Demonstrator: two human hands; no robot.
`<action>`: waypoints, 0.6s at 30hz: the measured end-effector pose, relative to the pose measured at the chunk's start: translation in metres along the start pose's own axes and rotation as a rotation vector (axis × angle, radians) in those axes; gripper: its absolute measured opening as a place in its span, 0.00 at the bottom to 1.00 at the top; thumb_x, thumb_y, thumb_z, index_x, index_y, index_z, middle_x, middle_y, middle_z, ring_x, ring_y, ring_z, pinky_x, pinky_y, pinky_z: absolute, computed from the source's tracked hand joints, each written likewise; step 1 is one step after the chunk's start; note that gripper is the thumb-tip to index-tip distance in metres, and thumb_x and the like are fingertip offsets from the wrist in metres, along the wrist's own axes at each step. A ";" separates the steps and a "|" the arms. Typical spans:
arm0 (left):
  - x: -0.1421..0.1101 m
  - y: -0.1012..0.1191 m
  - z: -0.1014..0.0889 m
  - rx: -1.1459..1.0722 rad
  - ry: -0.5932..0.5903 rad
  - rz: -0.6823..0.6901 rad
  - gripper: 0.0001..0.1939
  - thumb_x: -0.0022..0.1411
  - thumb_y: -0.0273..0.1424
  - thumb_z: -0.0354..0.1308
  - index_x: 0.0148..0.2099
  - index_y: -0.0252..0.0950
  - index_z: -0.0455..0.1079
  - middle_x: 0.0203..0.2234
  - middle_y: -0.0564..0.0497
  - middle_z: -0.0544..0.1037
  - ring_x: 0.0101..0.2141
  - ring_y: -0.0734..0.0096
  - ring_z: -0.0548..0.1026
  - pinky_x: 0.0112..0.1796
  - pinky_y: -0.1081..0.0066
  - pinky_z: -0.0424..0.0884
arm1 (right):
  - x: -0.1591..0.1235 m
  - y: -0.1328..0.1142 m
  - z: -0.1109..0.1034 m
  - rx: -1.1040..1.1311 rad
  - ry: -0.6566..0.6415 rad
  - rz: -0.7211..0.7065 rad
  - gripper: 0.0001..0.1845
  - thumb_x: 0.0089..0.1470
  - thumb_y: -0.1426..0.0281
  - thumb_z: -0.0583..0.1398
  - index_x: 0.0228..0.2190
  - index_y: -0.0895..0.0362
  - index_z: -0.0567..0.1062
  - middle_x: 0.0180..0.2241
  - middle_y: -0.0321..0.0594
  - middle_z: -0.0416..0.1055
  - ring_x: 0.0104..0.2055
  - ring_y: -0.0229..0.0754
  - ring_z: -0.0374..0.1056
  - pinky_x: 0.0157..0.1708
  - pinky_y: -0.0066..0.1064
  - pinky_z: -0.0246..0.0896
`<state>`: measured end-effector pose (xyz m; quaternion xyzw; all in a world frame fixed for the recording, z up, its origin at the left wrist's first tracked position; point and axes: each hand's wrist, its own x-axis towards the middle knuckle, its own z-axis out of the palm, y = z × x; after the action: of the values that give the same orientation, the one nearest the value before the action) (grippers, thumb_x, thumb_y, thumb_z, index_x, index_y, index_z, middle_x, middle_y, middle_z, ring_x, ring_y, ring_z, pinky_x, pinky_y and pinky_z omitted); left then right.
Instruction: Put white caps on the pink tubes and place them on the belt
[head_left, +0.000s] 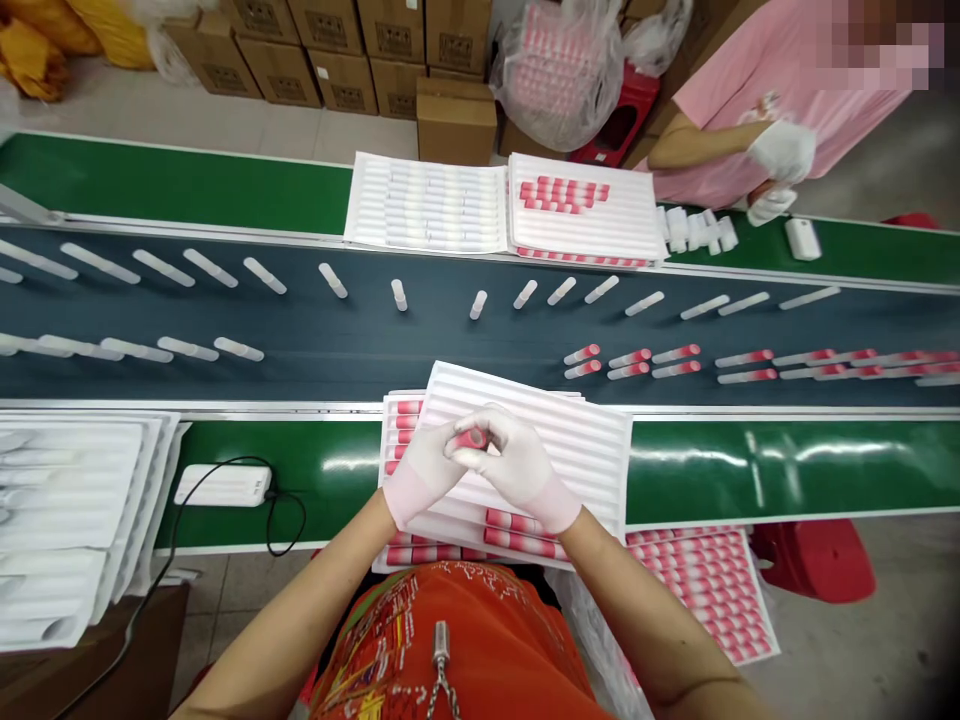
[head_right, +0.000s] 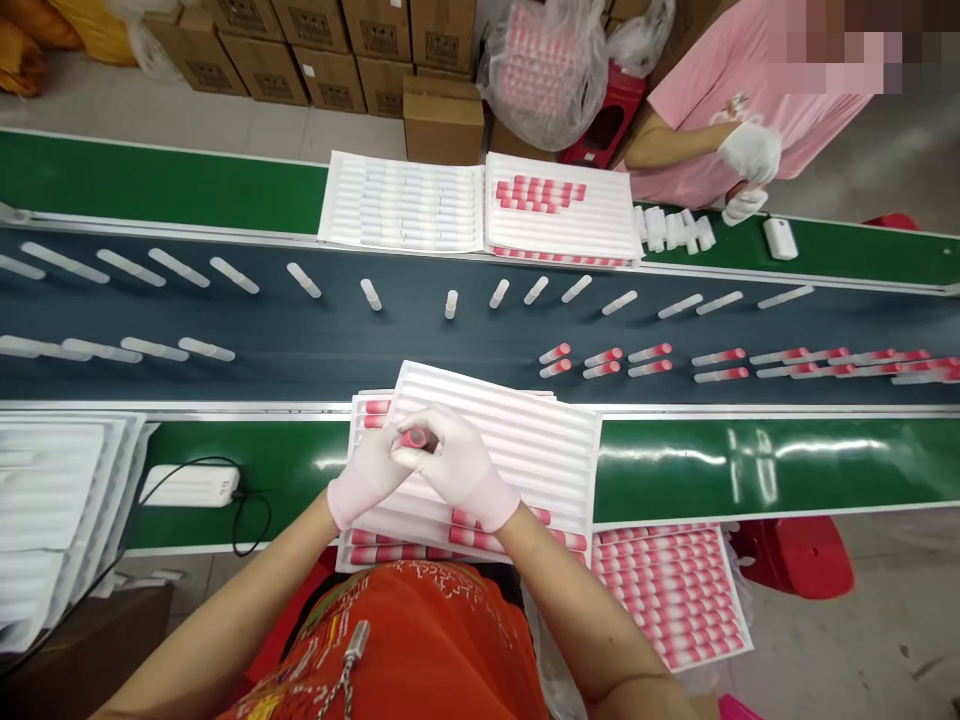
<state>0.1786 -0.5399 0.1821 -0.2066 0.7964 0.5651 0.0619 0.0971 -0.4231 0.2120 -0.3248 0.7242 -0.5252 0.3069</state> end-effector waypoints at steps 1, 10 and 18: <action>0.003 -0.007 0.003 -0.006 0.002 0.038 0.05 0.60 0.29 0.54 0.33 0.37 0.71 0.32 0.49 0.79 0.37 0.64 0.78 0.39 0.69 0.73 | -0.001 0.000 0.002 -0.060 0.021 -0.040 0.09 0.49 0.74 0.67 0.35 0.54 0.79 0.35 0.37 0.75 0.37 0.41 0.70 0.40 0.34 0.67; 0.038 -0.155 -0.147 0.067 0.999 -0.243 0.42 0.54 0.29 0.67 0.67 0.31 0.55 0.60 0.37 0.66 0.54 0.55 0.72 0.57 0.56 0.70 | 0.088 0.094 -0.092 -0.557 0.613 0.103 0.15 0.53 0.70 0.61 0.44 0.58 0.78 0.41 0.44 0.73 0.43 0.46 0.70 0.50 0.39 0.66; 0.038 -0.226 -0.225 0.009 1.334 -0.600 0.41 0.51 0.23 0.70 0.63 0.23 0.55 0.56 0.33 0.68 0.54 0.55 0.73 0.60 0.57 0.66 | 0.112 0.161 -0.108 -0.604 0.544 0.360 0.29 0.46 0.68 0.63 0.50 0.66 0.75 0.45 0.55 0.72 0.49 0.56 0.68 0.56 0.51 0.60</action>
<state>0.2650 -0.8198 0.0513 -0.7159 0.5760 0.2745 -0.2835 -0.0786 -0.4131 0.0739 -0.1187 0.9446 -0.2944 0.0832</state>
